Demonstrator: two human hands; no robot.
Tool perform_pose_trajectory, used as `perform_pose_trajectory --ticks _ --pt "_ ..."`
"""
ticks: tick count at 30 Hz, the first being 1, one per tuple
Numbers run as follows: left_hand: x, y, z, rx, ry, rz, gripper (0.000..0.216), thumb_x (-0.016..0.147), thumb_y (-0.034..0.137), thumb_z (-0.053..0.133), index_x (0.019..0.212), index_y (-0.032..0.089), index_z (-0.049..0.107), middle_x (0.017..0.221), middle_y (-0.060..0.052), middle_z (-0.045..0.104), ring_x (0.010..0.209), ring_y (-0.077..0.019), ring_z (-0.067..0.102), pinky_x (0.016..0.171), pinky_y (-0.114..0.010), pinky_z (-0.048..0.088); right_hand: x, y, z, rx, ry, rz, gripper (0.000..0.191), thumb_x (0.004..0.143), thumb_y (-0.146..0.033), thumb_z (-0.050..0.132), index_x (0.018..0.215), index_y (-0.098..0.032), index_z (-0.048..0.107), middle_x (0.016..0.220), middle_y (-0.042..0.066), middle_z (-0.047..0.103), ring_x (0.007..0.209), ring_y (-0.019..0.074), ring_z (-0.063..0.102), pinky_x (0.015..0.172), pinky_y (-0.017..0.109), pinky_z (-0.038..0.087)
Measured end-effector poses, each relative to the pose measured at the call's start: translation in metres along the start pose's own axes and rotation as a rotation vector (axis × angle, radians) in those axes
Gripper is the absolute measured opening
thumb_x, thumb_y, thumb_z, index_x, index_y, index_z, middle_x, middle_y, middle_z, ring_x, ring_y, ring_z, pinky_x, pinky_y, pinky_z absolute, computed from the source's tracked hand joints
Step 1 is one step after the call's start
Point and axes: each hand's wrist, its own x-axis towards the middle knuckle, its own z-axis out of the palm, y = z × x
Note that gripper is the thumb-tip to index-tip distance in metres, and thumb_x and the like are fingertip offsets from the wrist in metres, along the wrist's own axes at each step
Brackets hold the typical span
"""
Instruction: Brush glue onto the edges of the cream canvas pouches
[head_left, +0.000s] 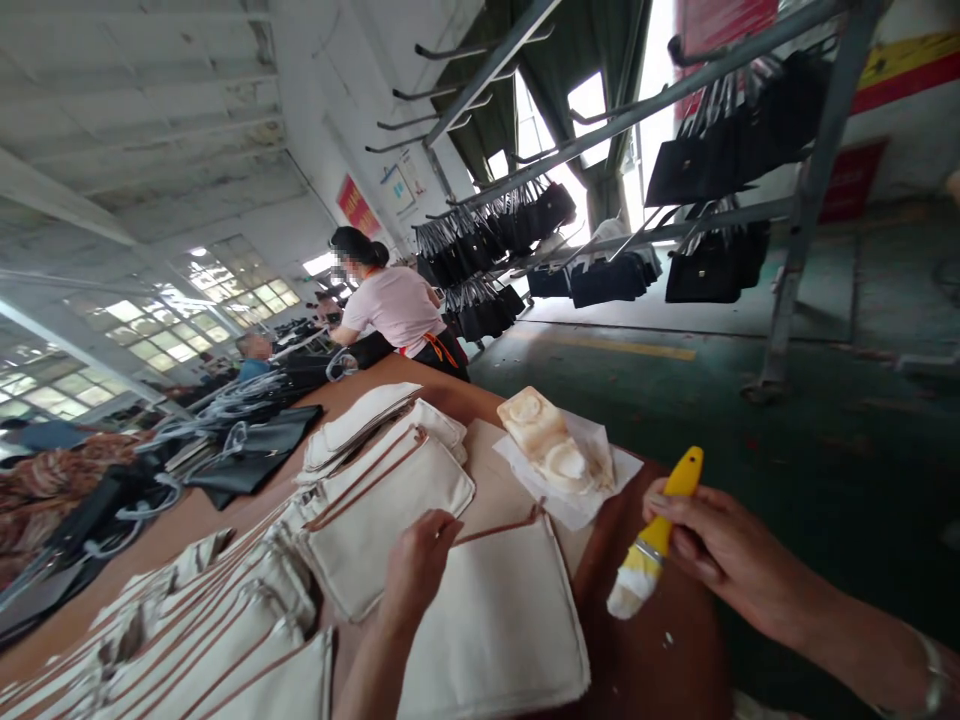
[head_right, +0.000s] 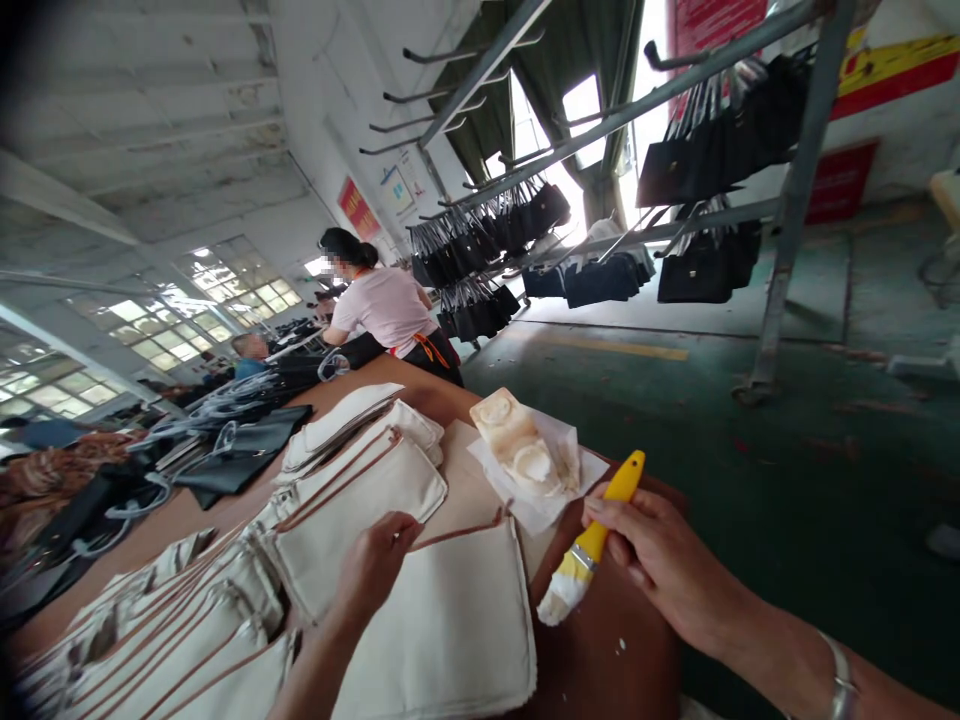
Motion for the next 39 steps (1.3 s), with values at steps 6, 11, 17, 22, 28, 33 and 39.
perform_pose_trajectory --ticks 6,11,17,22,28,33,39 --pt "-0.026 0.045 0.028 0.039 -0.040 0.125 0.027 0.089 0.026 0.054 0.114 0.027 0.063 0.114 -0.004 0.065 0.108 -0.0198 0.055 0.089 -0.028 0.039 -0.030 -0.025 -0.006 0.065 -0.095 -0.077 0.025 0.084 -0.037 0.070 0.077 -0.014 0.063 0.049 -0.005 0.039 0.041 0.0047 0.027 0.040 0.019 0.017" --pt "-0.011 0.071 0.054 0.072 -0.045 0.087 0.015 0.085 0.024 0.059 0.097 0.022 0.068 0.099 -0.005 0.066 0.093 -0.0183 0.061 0.079 -0.027 0.041 -0.052 -0.040 -0.018 0.095 -0.100 -0.116 0.024 0.086 -0.036 0.069 0.077 -0.014 0.062 0.047 -0.005 0.039 0.039 0.0042 0.029 0.042 0.020 0.019" --pt "-0.038 0.078 0.036 0.095 0.115 0.027 0.013 0.091 0.027 0.051 0.087 0.022 0.062 0.091 -0.003 0.063 0.082 -0.0169 0.062 0.069 -0.026 0.041 -0.060 -0.061 -0.035 0.127 -0.057 -0.160 0.022 0.085 -0.034 0.070 0.079 -0.014 0.064 0.048 -0.005 0.039 0.039 0.0044 0.029 0.042 0.019 0.020" --pt "-0.107 0.068 0.002 0.063 0.410 -0.014 0.023 0.097 0.033 0.037 0.098 0.026 0.058 0.101 -0.007 0.062 0.095 -0.0217 0.060 0.082 -0.032 0.044 -0.056 -0.069 -0.045 0.159 -0.019 -0.156 0.020 0.084 -0.032 0.070 0.077 -0.015 0.063 0.049 -0.004 0.039 0.040 0.0048 0.030 0.042 0.018 0.022" --pt "-0.114 0.085 -0.008 0.021 0.333 0.078 0.019 0.094 0.033 0.044 0.094 0.027 0.063 0.119 -0.007 0.059 0.109 -0.0230 0.056 0.088 -0.034 0.047 -0.053 -0.064 -0.027 0.165 -0.074 -0.154 0.018 0.086 -0.029 0.067 0.076 -0.015 0.063 0.049 -0.004 0.038 0.040 0.0047 0.028 0.041 0.018 0.021" --pt "-0.058 0.091 0.010 0.031 -0.049 0.218 0.014 0.089 0.020 0.047 0.090 0.022 0.060 0.138 -0.006 0.051 0.123 -0.0203 0.051 0.098 -0.031 0.041 -0.057 -0.063 -0.023 0.161 -0.098 -0.154 0.017 0.087 -0.028 0.066 0.077 -0.015 0.063 0.048 -0.004 0.039 0.041 0.0054 0.028 0.042 0.019 0.022" --pt "0.000 0.100 0.044 0.072 -0.249 0.200 0.019 0.079 0.025 0.060 0.097 0.020 0.062 0.100 -0.008 0.067 0.095 -0.0237 0.064 0.081 -0.034 0.046 -0.044 -0.060 -0.040 0.185 -0.025 -0.141 0.018 0.087 -0.030 0.066 0.077 -0.015 0.062 0.049 -0.005 0.038 0.040 0.0046 0.026 0.041 0.018 0.020"
